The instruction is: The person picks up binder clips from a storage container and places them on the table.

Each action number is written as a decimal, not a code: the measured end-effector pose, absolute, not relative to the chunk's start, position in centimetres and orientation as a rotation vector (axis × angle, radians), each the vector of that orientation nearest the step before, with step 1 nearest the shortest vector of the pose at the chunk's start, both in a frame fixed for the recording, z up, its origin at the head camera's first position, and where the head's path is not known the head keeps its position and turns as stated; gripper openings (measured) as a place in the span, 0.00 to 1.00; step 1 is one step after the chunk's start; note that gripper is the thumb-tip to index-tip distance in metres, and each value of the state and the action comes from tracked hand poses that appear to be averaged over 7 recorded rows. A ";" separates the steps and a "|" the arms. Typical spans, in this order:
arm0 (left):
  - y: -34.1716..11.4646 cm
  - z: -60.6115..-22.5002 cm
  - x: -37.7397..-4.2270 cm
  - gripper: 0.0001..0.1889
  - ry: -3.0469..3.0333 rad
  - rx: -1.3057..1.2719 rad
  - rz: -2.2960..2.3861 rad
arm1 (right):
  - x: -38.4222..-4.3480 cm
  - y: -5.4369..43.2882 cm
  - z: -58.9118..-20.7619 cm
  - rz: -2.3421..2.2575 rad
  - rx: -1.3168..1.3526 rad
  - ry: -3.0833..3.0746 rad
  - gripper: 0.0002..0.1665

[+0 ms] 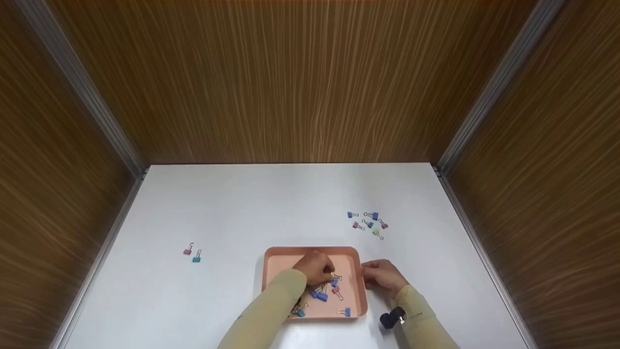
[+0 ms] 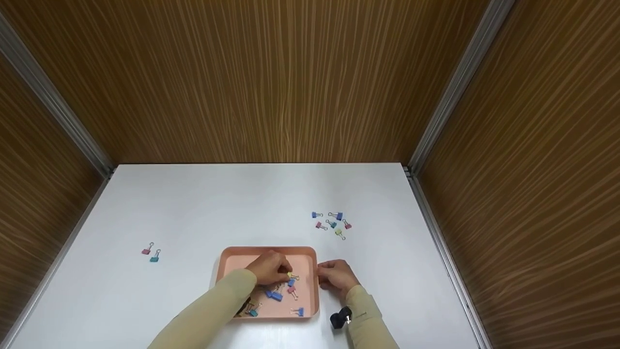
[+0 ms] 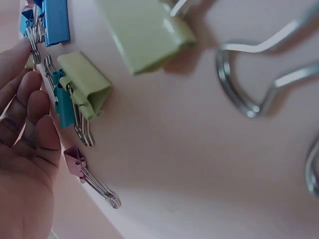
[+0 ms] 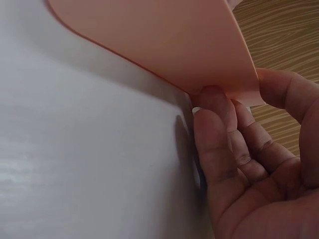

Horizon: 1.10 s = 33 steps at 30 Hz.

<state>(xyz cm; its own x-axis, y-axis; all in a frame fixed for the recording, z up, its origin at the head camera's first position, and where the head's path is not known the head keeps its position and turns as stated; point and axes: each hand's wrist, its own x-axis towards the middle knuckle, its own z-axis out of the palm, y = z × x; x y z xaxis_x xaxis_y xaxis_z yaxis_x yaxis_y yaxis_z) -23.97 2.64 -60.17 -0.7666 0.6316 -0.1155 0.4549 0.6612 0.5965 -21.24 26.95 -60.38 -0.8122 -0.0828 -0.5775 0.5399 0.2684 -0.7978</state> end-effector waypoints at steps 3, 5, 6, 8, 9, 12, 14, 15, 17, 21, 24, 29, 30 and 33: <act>2.5 -60.1 -24.1 0.10 2.553 0.835 0.804 | -21.4 26.9 -60.4 -1.574 0.424 2.025 0.20; 2.5 -60.1 -24.1 0.10 2.555 0.829 0.802 | -21.4 26.9 -60.4 -1.570 0.427 2.028 0.20; 2.5 -60.1 -24.1 0.10 2.556 0.829 0.805 | -21.4 26.9 -60.3 -1.567 0.425 2.033 0.20; 2.5 -60.1 -24.1 0.09 2.554 0.825 0.817 | -21.4 26.9 -60.3 -1.558 0.428 2.036 0.20; 2.5 -60.1 -24.1 0.08 2.559 0.825 0.817 | -21.4 26.9 -60.2 -1.555 0.422 2.040 0.20; 2.4 -60.1 -24.1 0.07 2.570 0.809 0.814 | -21.4 26.8 -60.2 -1.544 0.445 2.036 0.20; 2.4 -59.9 -24.1 0.07 2.571 0.782 0.809 | -21.4 26.9 -60.2 -1.539 0.456 2.032 0.21; 2.4 -59.9 -24.2 0.07 2.577 0.776 0.806 | -21.4 26.9 -60.2 -1.537 0.460 2.034 0.21; 2.3 -59.5 -24.2 0.08 2.580 0.739 0.818 | -21.4 26.9 -60.2 -1.534 0.472 2.032 0.22; 1.7 -58.6 -24.4 0.07 2.580 0.657 0.871 | -21.4 26.9 -60.1 -1.541 0.450 2.033 0.22; 0.9 -57.7 -24.6 0.06 2.589 0.623 0.911 | -21.4 27.0 -60.2 -1.566 0.428 2.011 0.22; -0.9 -56.3 -24.9 0.08 2.658 0.625 0.962 | -21.4 27.0 -60.6 -1.615 0.407 1.965 0.22; -1.3 -56.0 -25.0 0.09 2.671 0.614 0.968 | -21.4 27.0 -60.6 -1.616 0.404 1.964 0.22; -2.7 -55.1 -25.5 0.10 2.693 0.550 1.002 | -21.4 27.0 -60.6 -1.606 0.413 1.977 0.21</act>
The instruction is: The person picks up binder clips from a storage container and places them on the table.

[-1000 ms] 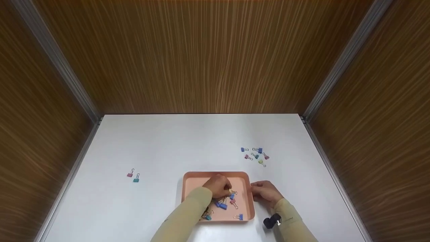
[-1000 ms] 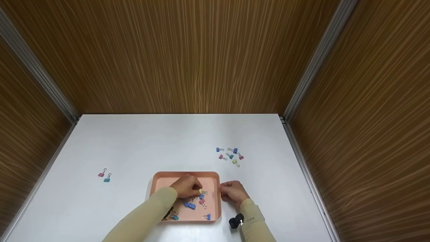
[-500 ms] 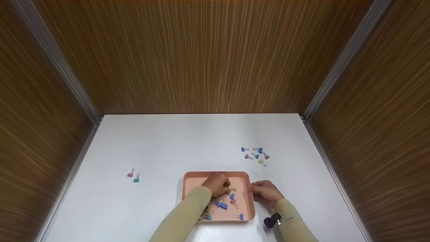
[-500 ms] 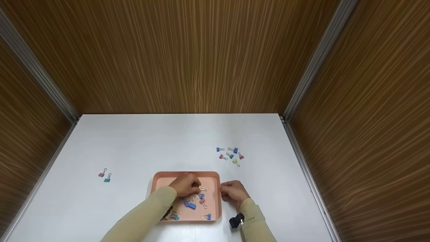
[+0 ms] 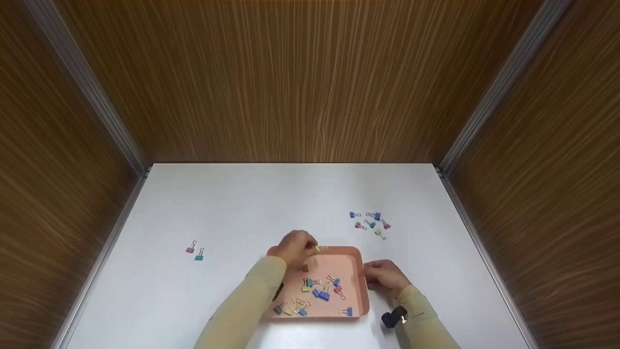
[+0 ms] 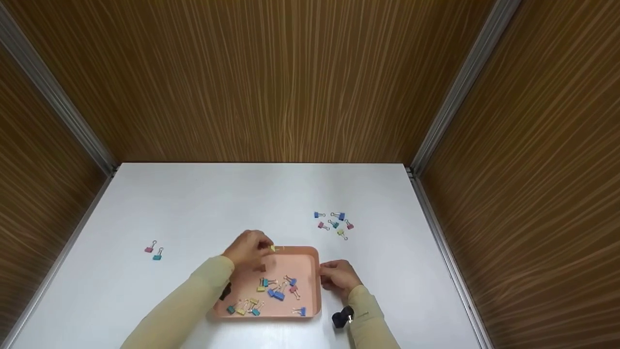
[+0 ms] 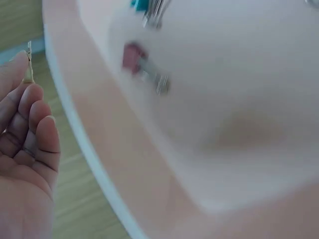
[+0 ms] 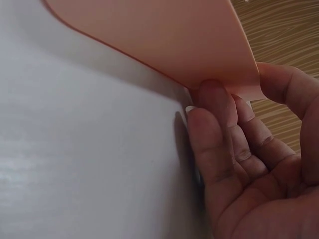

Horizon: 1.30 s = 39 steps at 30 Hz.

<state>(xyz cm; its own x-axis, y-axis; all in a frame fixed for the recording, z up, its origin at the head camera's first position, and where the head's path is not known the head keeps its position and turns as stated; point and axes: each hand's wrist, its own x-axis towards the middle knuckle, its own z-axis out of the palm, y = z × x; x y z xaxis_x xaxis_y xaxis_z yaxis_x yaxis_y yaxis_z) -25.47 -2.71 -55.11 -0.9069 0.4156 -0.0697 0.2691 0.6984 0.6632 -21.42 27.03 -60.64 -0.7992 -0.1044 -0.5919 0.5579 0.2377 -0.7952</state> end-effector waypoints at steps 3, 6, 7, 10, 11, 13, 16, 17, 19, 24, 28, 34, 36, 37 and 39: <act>-4.3 -54.5 -26.2 0.11 2.718 0.481 1.029 | -21.4 27.1 -60.6 -1.593 0.431 1.993 0.21; -6.1 -54.2 -26.7 0.10 2.732 0.393 1.079 | -21.4 27.2 -60.6 -1.580 0.454 2.001 0.22; -6.7 -54.3 -26.9 0.10 2.740 0.373 1.097 | -21.3 27.2 -60.6 -1.575 0.456 2.005 0.22; -8.7 -54.6 -27.2 0.10 2.771 0.318 1.144 | -21.4 27.2 -60.5 -1.563 0.469 2.011 0.23; -9.3 -54.8 -27.2 0.10 2.786 0.308 1.154 | -21.4 27.2 -60.4 -1.556 0.469 2.018 0.23; -10.6 -55.2 -27.4 0.10 2.818 0.285 1.178 | -21.4 27.2 -60.4 -1.545 0.481 2.023 0.23; -12.4 -55.9 -27.4 0.09 2.838 0.211 1.217 | -21.4 27.0 -60.3 -1.541 0.496 2.019 0.24; -12.9 -56.2 -27.5 0.09 2.847 0.186 1.225 | -21.4 27.0 -60.3 -1.540 0.499 2.018 0.25; -14.0 -56.7 -27.5 0.09 2.847 0.110 1.227 | -21.4 27.0 -60.4 -1.547 0.501 2.009 0.25; -16.4 -58.0 -27.6 0.09 2.819 -0.079 1.164 | -21.2 27.1 -60.6 -1.590 0.451 2.008 0.25; -18.6 -58.9 -27.5 0.10 2.818 -0.133 1.118 | -21.2 27.0 -60.8 -1.603 0.422 2.019 0.23; -22.2 -59.6 -27.2 0.11 2.892 -0.168 0.983 | -20.9 26.6 -60.9 -1.574 0.428 2.039 0.22; -23.4 -59.7 -26.9 0.11 2.892 -0.205 0.936 | -20.8 26.5 -60.9 -1.564 0.417 2.041 0.23; -24.0 -59.8 -26.7 0.11 2.891 -0.216 0.917 | -20.7 26.5 -60.9 -1.562 0.412 2.040 0.23; -24.8 -59.7 -26.4 0.11 2.895 -0.234 0.891 | -20.7 26.6 -60.8 -1.564 0.407 2.034 0.23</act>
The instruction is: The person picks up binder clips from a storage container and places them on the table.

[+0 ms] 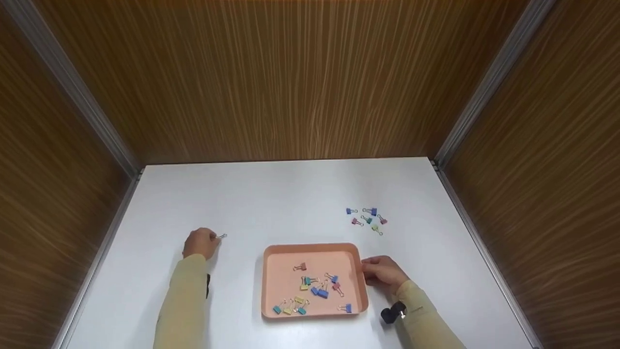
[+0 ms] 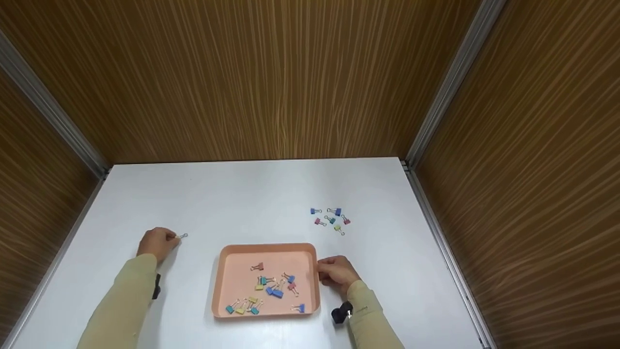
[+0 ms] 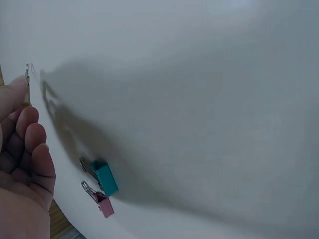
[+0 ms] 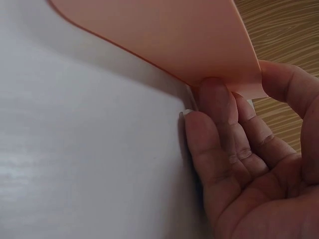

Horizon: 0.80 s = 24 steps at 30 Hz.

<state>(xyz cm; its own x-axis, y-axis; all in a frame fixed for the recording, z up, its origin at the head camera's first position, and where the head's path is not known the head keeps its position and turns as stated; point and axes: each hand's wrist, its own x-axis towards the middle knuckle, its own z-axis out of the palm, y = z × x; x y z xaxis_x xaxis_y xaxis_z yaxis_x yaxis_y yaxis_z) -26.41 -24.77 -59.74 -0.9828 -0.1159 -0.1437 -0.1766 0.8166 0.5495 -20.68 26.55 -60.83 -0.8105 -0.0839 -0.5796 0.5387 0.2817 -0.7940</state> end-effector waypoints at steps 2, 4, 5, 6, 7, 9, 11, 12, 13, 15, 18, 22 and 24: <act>-25.3 -59.8 -26.3 0.10 2.909 -0.218 0.886 | -20.7 26.6 -60.7 -1.573 0.405 2.021 0.23; -25.6 -59.8 -26.3 0.10 2.925 -0.194 0.879 | -20.7 26.7 -60.6 -1.582 0.400 2.013 0.22; -25.7 -59.8 -26.3 0.10 2.929 -0.196 0.875 | -20.7 26.7 -60.6 -1.585 0.402 2.009 0.22; -25.8 -59.8 -26.3 0.10 2.928 -0.199 0.873 | -20.8 26.7 -60.6 -1.584 0.406 2.002 0.23; -26.0 -59.8 -26.3 0.10 2.927 -0.205 0.867 | -20.8 26.7 -60.6 -1.581 0.408 2.004 0.23; -26.2 -59.7 -26.2 0.10 2.926 -0.225 0.861 | -20.7 26.6 -60.6 -1.577 0.415 2.008 0.24; -26.5 -59.7 -26.2 0.11 2.928 -0.238 0.853 | -20.7 26.6 -60.6 -1.574 0.422 2.010 0.24; -26.6 -59.8 -26.2 0.11 2.932 -0.239 0.843 | -20.7 26.5 -60.7 -1.580 0.425 2.005 0.23; -26.8 -59.8 -26.2 0.11 2.937 -0.241 0.831 | -20.7 26.5 -60.7 -1.585 0.430 2.003 0.23; -27.2 -59.9 -26.2 0.11 2.944 -0.240 0.813 | -20.6 26.5 -60.7 -1.594 0.436 1.998 0.21; -27.8 -59.8 -26.1 0.12 2.950 -0.242 0.785 | -20.7 26.4 -60.7 -1.598 0.451 1.991 0.20; -28.3 -59.4 -25.8 0.12 2.911 -0.268 0.767 | -20.7 26.4 -60.7 -1.567 0.439 2.016 0.21; -28.5 -59.3 -25.6 0.13 2.883 -0.282 0.760 | -20.7 26.4 -60.6 -1.552 0.434 2.026 0.21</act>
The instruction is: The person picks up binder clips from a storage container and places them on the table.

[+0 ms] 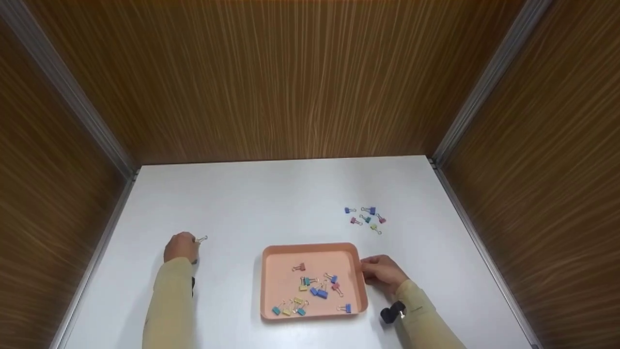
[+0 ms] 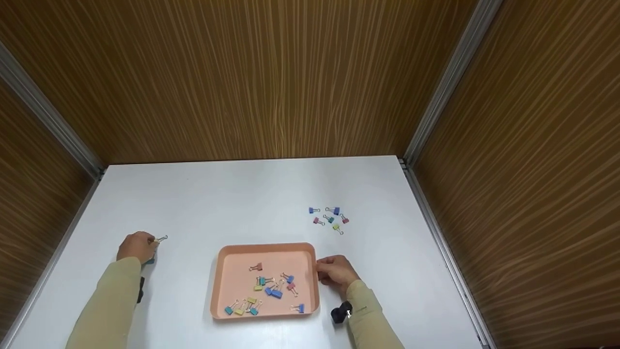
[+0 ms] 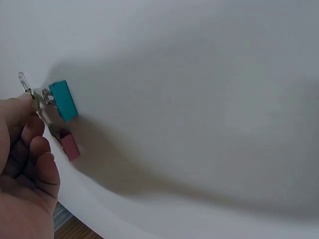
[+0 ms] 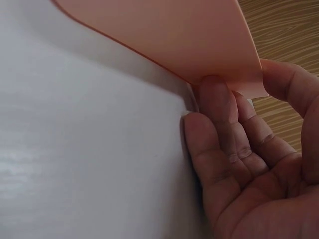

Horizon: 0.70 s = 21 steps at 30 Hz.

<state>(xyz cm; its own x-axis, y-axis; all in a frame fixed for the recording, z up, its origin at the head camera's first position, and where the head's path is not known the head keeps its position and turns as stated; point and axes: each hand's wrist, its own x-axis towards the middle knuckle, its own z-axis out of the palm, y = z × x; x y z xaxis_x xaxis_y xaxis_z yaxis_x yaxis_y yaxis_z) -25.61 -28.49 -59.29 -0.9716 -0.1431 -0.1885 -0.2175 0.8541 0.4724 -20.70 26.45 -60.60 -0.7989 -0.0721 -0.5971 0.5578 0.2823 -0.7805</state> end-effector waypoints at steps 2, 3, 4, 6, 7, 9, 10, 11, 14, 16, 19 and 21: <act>-28.6 -59.3 -25.5 0.13 2.864 -0.288 0.760 | -20.7 26.4 -60.6 -1.546 0.435 2.029 0.21; -28.7 -59.3 -25.4 0.13 2.862 -0.282 0.757 | -20.6 26.4 -60.6 -1.546 0.435 2.028 0.21; -28.8 -59.4 -25.4 0.12 2.865 -0.280 0.757 | -20.6 26.4 -60.6 -1.548 0.434 2.029 0.21; -29.1 -59.5 -25.3 0.12 2.877 -0.270 0.756 | -20.6 26.4 -60.6 -1.553 0.440 2.024 0.21; -29.2 -59.5 -25.3 0.12 2.882 -0.269 0.755 | -20.6 26.4 -60.6 -1.557 0.439 2.021 0.21; -29.5 -59.4 -25.1 0.12 2.886 -0.275 0.755 | -20.6 26.3 -60.6 -1.561 0.438 2.017 0.21; -29.7 -59.3 -25.1 0.12 2.882 -0.292 0.758 | -20.6 26.3 -60.6 -1.564 0.437 2.014 0.21; -29.8 -59.2 -25.0 0.13 2.873 -0.305 0.763 | -20.6 26.3 -60.6 -1.569 0.442 2.009 0.21; -30.0 -58.3 -24.8 0.15 2.851 -0.360 0.782 | -20.6 26.4 -60.6 -1.582 0.436 2.009 0.20; -30.1 -57.6 -24.6 0.16 2.840 -0.391 0.791 | -20.7 26.4 -60.7 -1.588 0.427 2.011 0.20; -30.3 -56.7 -24.4 0.17 2.857 -0.400 0.791 | -20.6 26.4 -60.8 -1.599 0.413 2.014 0.20; -30.4 -56.3 -24.4 0.17 2.878 -0.381 0.782 | -20.6 26.5 -60.8 -1.598 0.406 2.016 0.21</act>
